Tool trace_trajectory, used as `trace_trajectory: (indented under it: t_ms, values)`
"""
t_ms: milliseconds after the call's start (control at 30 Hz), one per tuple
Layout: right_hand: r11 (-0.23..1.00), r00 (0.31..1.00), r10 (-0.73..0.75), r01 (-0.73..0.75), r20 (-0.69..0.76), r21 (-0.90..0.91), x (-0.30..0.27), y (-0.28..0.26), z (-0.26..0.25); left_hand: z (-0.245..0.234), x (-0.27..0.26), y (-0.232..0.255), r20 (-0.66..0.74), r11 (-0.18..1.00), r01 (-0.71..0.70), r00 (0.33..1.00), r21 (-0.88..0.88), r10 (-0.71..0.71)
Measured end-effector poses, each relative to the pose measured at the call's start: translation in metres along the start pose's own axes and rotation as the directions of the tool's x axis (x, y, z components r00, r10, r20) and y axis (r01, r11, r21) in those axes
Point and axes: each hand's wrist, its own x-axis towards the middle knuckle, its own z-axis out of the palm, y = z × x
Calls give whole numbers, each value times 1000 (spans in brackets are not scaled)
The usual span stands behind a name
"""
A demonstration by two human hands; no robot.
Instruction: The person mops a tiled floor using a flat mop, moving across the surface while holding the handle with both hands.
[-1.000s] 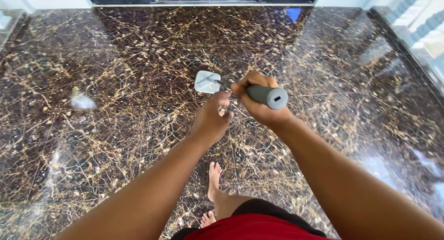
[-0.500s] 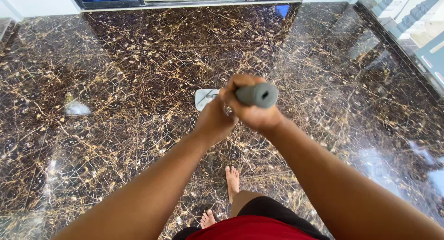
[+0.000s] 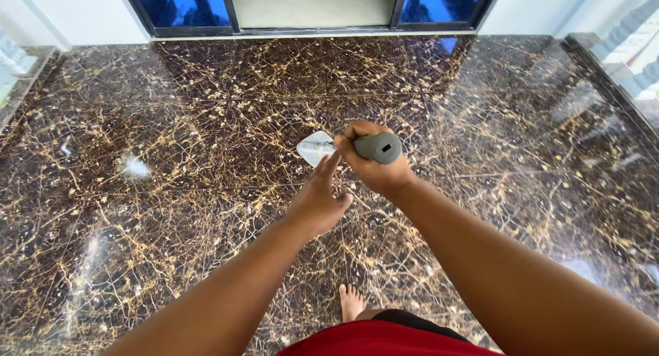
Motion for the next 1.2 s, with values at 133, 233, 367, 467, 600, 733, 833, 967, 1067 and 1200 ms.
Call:
trace_trajectory:
  t_ms: [133, 233, 367, 467, 600, 733, 833, 967, 1067, 1200]
  values:
    - [998, 994, 62, -62, 87, -10, 11, 33, 8, -13, 13, 18, 5, 996, 73, 997, -43, -73]
    - [979, 957, 201, -191, 210, -66, 20, 58, 8, -28, 17, 33, 97, 954, 277, 959, -119, -266]
    - [985, 955, 169, -160, 242, -58, 49, 96, 9, -30, 27, 33, 38, 956, 255, 967, -146, -252]
    - [990, 955, 139, -128, 262, -58, 63, 119, 9, -24, 37, 23, -5, 974, 201, 979, -104, -203]
    - [964, 927, 249, -209, 282, -165, 74, 133, 8, -14, 34, 10, 18, 967, 241, 971, -86, -240]
    - [961, 922, 264, -225, 282, -161, 70, 130, -4, -9, 29, 5, 61, 947, 312, 950, -72, -308]
    - [964, 924, 254, -219, 285, -148, 54, 119, -13, -7, 22, 5, 51, 956, 283, 959, -72, -280]
    - [983, 941, 185, -175, 284, -62, 27, 100, -20, -8, 15, 16, 101, 930, 355, 933, -94, -345]
    - [999, 963, 27, -36, 268, 28, 10, 84, -26, -7, 4, 23, 93, 927, 363, 930, -99, -354]
    - [994, 962, 109, -103, 249, -37, -13, 55, -36, -2, -11, 35, 110, 937, 334, 940, -97, -324]
